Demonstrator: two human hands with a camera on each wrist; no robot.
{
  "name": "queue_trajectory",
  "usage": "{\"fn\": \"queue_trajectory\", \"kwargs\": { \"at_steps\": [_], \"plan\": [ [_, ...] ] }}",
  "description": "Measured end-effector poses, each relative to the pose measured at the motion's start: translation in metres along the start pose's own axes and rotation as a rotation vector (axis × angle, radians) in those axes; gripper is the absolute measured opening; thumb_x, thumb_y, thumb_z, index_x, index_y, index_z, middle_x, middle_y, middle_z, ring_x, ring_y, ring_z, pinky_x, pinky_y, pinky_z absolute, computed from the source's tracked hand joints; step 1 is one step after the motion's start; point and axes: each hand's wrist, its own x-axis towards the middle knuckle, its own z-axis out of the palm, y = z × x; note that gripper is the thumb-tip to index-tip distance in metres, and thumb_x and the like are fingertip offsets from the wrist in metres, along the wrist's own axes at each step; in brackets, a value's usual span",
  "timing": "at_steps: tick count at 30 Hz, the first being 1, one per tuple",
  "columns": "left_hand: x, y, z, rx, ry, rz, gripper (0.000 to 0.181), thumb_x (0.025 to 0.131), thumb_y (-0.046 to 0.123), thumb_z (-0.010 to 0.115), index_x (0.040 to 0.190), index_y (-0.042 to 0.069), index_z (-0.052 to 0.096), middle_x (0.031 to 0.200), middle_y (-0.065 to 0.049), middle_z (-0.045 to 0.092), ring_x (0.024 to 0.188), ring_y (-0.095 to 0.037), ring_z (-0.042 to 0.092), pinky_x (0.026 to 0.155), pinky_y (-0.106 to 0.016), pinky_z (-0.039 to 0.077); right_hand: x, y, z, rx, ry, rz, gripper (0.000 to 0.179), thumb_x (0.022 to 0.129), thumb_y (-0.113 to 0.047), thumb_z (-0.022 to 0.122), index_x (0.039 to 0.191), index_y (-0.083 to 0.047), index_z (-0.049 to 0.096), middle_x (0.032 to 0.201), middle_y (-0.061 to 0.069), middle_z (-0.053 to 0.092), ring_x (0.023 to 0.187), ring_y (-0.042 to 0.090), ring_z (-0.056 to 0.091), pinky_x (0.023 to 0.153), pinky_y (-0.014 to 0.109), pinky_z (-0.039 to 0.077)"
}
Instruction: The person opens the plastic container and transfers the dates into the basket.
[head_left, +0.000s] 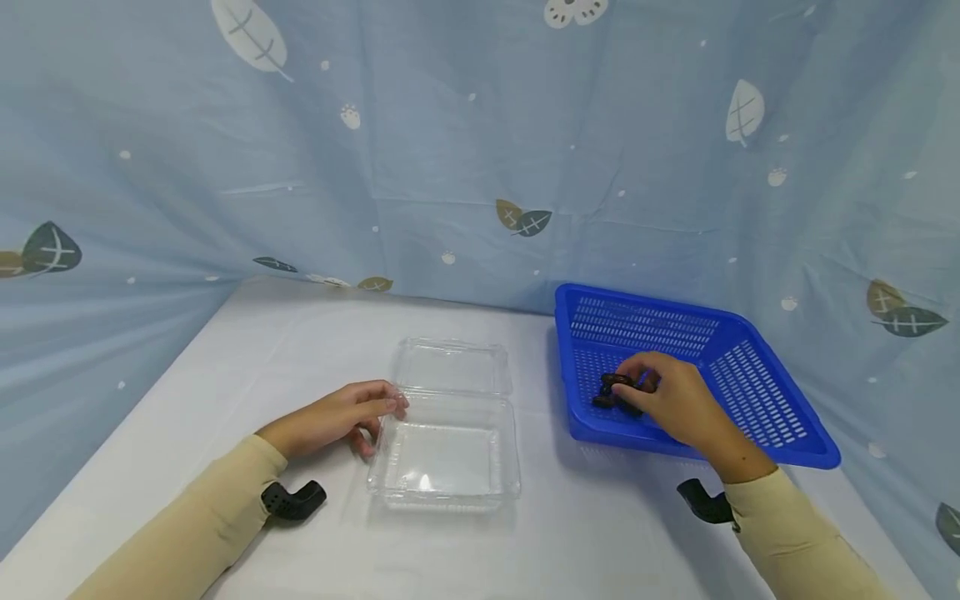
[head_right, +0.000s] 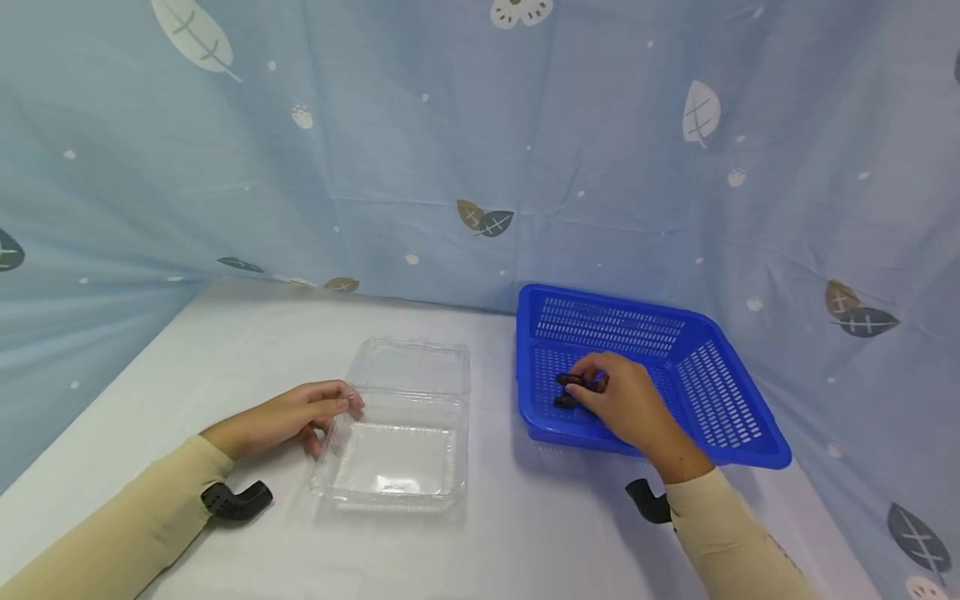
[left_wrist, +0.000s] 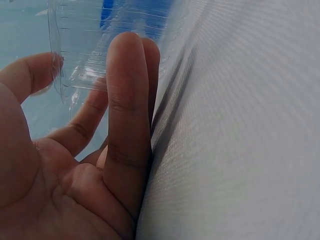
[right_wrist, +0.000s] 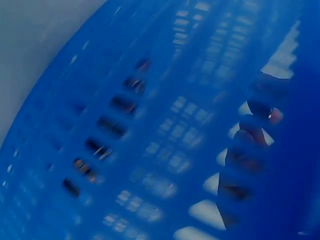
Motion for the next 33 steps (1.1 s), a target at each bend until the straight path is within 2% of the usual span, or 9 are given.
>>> {"fn": "queue_trajectory", "kwargs": {
  "at_steps": [4,11,17,22,33],
  "plan": [
    [0.001,0.001,-0.001,0.0,0.001,-0.005,0.045,0.105,0.039,0.05,0.131,0.002,0.053,0.13,-0.014,0.055,0.072,-0.014,0.058,0.063,-0.033,0.06,0.008,0.017,-0.002,-0.04,-0.038,0.05,0.016,0.09,-0.016,0.076,0.103,-0.007,0.072,0.091,0.009,0.068,0.072,0.016,0.057,0.054,0.025,0.045],
    [-0.003,0.0,-0.001,-0.005,-0.008,0.006,0.045,0.105,0.038,0.05,0.131,0.002,0.052,0.13,-0.016,0.055,0.072,-0.013,0.058,0.063,-0.034,0.061,0.02,0.033,0.006,-0.083,-0.128,0.117,0.015,0.09,-0.017,0.074,0.1,-0.006,0.071,0.09,0.009,0.068,0.076,0.018,0.06,0.06,0.029,0.048],
    [0.0,0.0,0.0,-0.009,-0.008,0.013,0.044,0.105,0.037,0.05,0.131,0.001,0.052,0.128,-0.016,0.055,0.072,-0.012,0.058,0.063,-0.034,0.06,0.026,0.042,0.014,-0.096,-0.167,0.109,0.014,0.088,-0.015,0.075,0.096,-0.005,0.071,0.086,0.009,0.069,0.075,0.02,0.061,0.063,0.034,0.05],
    [0.002,0.001,0.0,0.0,-0.01,0.014,0.044,0.106,0.038,0.049,0.131,0.001,0.052,0.13,-0.016,0.055,0.074,-0.013,0.059,0.066,-0.035,0.061,0.029,0.046,0.019,-0.116,-0.216,0.104,0.014,0.087,-0.013,0.076,0.097,-0.003,0.071,0.087,0.009,0.072,0.08,0.021,0.066,0.071,0.043,0.056],
    [0.001,0.002,0.0,0.001,-0.01,0.015,0.045,0.106,0.037,0.049,0.132,0.001,0.052,0.129,-0.016,0.055,0.074,-0.013,0.058,0.066,-0.036,0.062,0.03,0.043,0.021,-0.091,-0.236,0.099,0.013,0.091,-0.005,0.069,0.102,-0.003,0.074,0.096,0.012,0.073,0.09,0.027,0.068,0.079,0.048,0.057]
  ]
}}
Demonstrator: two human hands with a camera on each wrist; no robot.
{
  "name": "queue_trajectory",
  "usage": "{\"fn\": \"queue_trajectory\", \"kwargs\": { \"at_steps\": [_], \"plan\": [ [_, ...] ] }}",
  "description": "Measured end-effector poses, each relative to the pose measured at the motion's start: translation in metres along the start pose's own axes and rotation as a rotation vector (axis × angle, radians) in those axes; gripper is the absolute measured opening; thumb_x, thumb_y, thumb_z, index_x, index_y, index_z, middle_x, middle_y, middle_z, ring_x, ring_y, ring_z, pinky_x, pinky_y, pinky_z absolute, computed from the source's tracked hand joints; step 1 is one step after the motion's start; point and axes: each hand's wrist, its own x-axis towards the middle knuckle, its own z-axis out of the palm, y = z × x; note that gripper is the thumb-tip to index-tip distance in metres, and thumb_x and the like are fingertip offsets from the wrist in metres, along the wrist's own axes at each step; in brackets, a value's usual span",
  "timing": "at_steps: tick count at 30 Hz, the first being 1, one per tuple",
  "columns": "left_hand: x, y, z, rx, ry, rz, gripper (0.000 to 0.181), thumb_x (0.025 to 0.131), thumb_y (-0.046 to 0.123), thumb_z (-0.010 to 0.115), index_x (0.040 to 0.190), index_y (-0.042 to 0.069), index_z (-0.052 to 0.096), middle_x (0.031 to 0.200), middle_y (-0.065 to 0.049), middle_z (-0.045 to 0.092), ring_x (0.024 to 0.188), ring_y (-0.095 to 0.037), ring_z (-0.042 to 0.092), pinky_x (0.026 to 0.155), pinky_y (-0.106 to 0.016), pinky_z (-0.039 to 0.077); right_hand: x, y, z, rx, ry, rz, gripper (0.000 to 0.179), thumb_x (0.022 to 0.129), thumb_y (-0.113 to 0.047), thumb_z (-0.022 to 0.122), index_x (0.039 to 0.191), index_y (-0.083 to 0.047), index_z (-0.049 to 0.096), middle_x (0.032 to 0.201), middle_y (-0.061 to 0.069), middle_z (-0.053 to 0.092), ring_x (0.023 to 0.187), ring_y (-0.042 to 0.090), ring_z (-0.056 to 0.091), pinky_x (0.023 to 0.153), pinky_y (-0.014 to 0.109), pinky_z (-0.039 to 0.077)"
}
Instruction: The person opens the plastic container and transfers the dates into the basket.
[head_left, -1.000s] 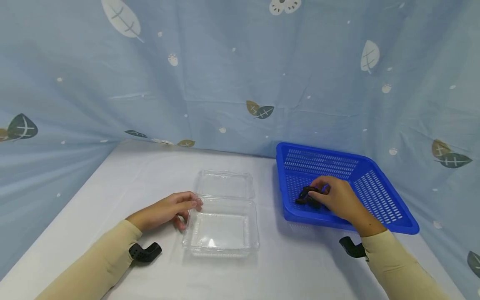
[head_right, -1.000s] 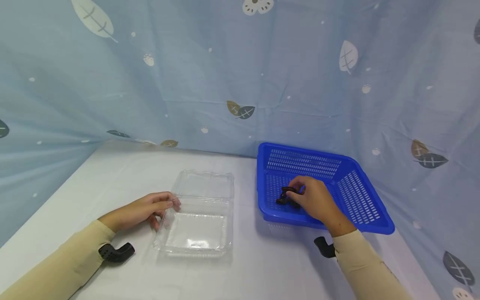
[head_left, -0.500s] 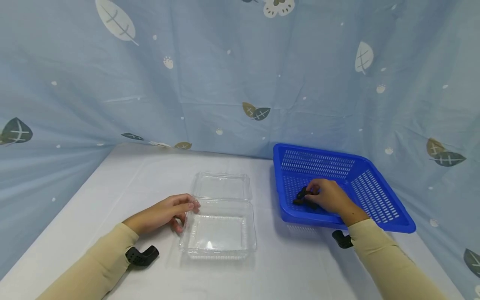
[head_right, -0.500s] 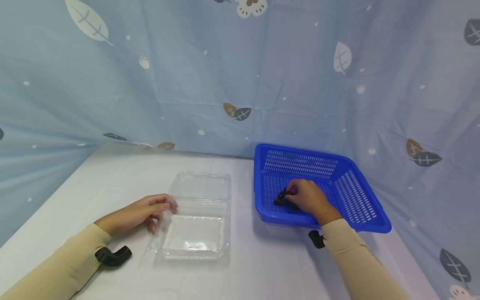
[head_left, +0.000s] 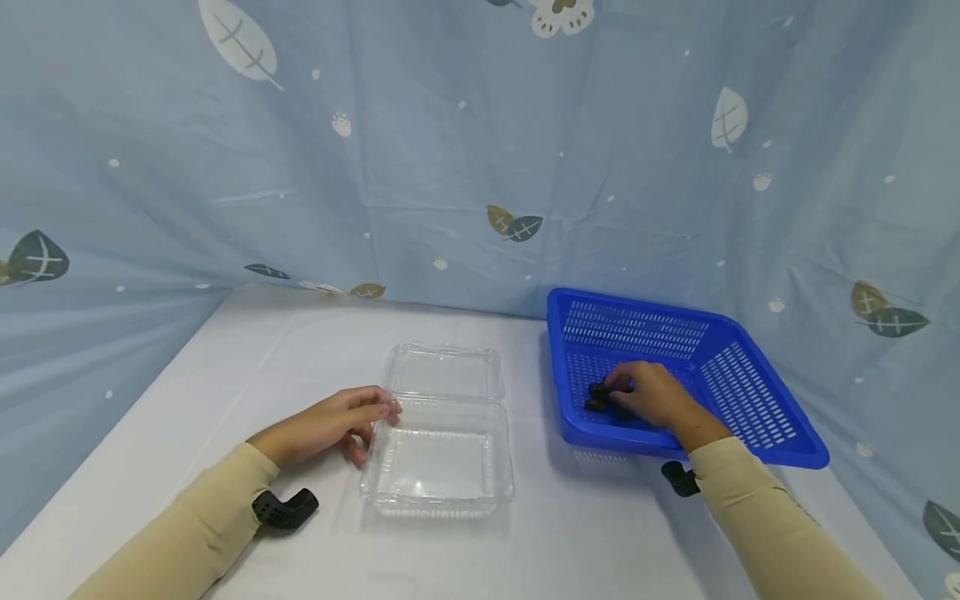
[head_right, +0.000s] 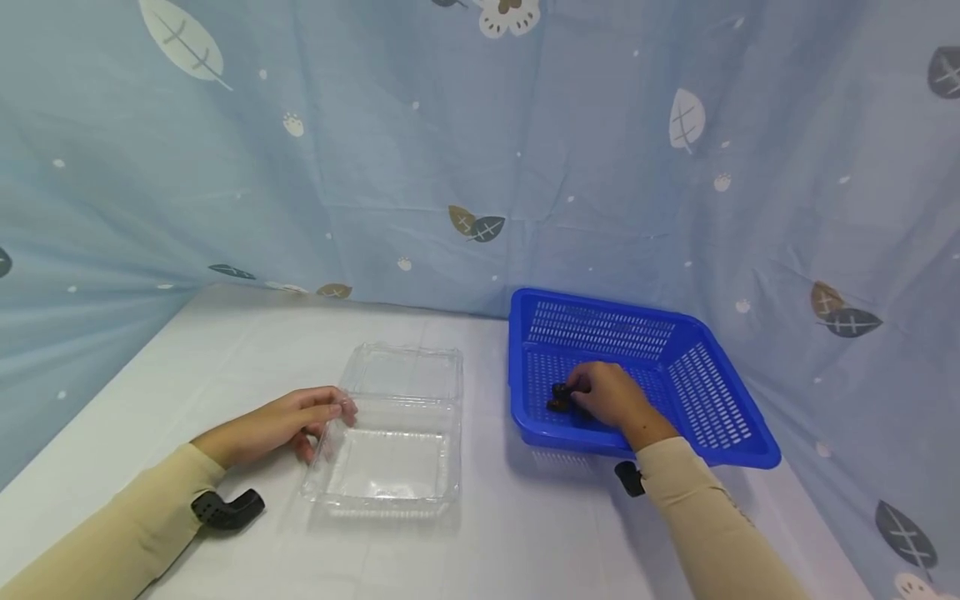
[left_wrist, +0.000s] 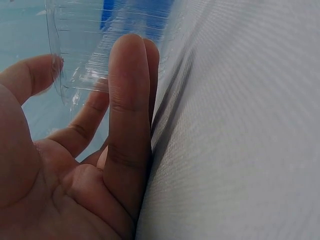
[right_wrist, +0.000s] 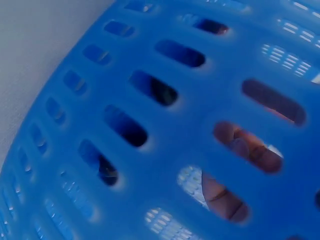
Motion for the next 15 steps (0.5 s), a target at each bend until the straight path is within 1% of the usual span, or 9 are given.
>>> {"fn": "queue_trajectory", "kwargs": {
  "at_steps": [3,5,6,9,11,13,14,15],
  "plan": [
    [-0.001,0.0,0.001,-0.002,-0.001,0.005,0.045,0.106,0.038,0.049,0.131,0.001,0.052,0.129,-0.016,0.055,0.073,-0.012,0.058,0.065,-0.035,0.061,-0.003,-0.002,-0.003,-0.005,0.042,-0.003,0.015,0.093,-0.007,0.067,0.105,-0.003,0.074,0.098,0.013,0.073,0.088,0.025,0.067,0.073,0.043,0.057],
    [0.0,0.0,0.001,-0.005,-0.002,0.007,0.045,0.105,0.038,0.05,0.131,0.001,0.052,0.129,-0.015,0.055,0.073,-0.012,0.057,0.065,-0.035,0.061,-0.006,-0.004,-0.006,-0.016,0.107,0.0,0.017,0.094,-0.009,0.065,0.107,-0.002,0.074,0.099,0.014,0.073,0.08,0.023,0.065,0.067,0.039,0.055],
    [0.0,0.0,0.002,-0.007,-0.003,0.007,0.045,0.105,0.038,0.05,0.131,0.002,0.052,0.129,-0.015,0.055,0.073,-0.012,0.057,0.065,-0.035,0.061,-0.008,-0.006,-0.009,-0.028,0.155,0.001,0.017,0.095,-0.01,0.065,0.107,-0.002,0.073,0.1,0.015,0.072,0.079,0.022,0.064,0.064,0.037,0.053],
    [0.001,-0.001,0.003,-0.018,-0.008,0.012,0.046,0.106,0.039,0.047,0.132,0.001,0.052,0.129,-0.016,0.054,0.075,-0.013,0.06,0.067,-0.038,0.062,-0.017,-0.012,-0.015,-0.05,0.333,-0.024,0.018,0.095,-0.01,0.064,0.107,-0.001,0.073,0.1,0.017,0.071,0.078,0.027,0.064,0.064,0.04,0.052],
    [-0.001,-0.001,0.002,-0.023,-0.007,0.004,0.048,0.107,0.041,0.044,0.135,0.002,0.052,0.131,-0.018,0.053,0.077,-0.015,0.063,0.069,-0.04,0.062,-0.025,-0.017,-0.017,-0.051,0.441,-0.042,0.017,0.095,-0.01,0.064,0.107,-0.001,0.073,0.101,0.018,0.071,0.085,0.032,0.065,0.068,0.047,0.054],
    [-0.004,-0.001,0.001,-0.022,0.002,-0.011,0.052,0.108,0.043,0.04,0.138,0.002,0.051,0.134,-0.021,0.051,0.08,-0.019,0.066,0.069,-0.043,0.063,-0.035,-0.022,-0.019,-0.036,0.513,-0.067,0.017,0.096,-0.01,0.065,0.108,-0.001,0.073,0.103,0.02,0.07,0.096,0.037,0.064,0.078,0.055,0.053],
    [-0.006,0.001,0.0,-0.013,0.021,-0.023,0.054,0.108,0.044,0.039,0.138,0.001,0.051,0.134,-0.022,0.051,0.082,-0.021,0.068,0.069,-0.043,0.063,-0.04,-0.023,-0.019,-0.032,0.543,-0.08,0.018,0.096,-0.011,0.065,0.108,-0.001,0.073,0.105,0.02,0.07,0.099,0.039,0.062,0.08,0.058,0.052],
    [-0.009,0.003,-0.002,0.014,0.056,-0.032,0.055,0.108,0.045,0.039,0.138,0.001,0.052,0.134,-0.022,0.051,0.082,-0.022,0.069,0.068,-0.043,0.063,-0.046,-0.025,-0.019,-0.032,0.562,-0.086,0.019,0.096,-0.012,0.066,0.109,-0.001,0.073,0.107,0.021,0.069,0.101,0.039,0.061,0.082,0.059,0.05]
  ]
}}
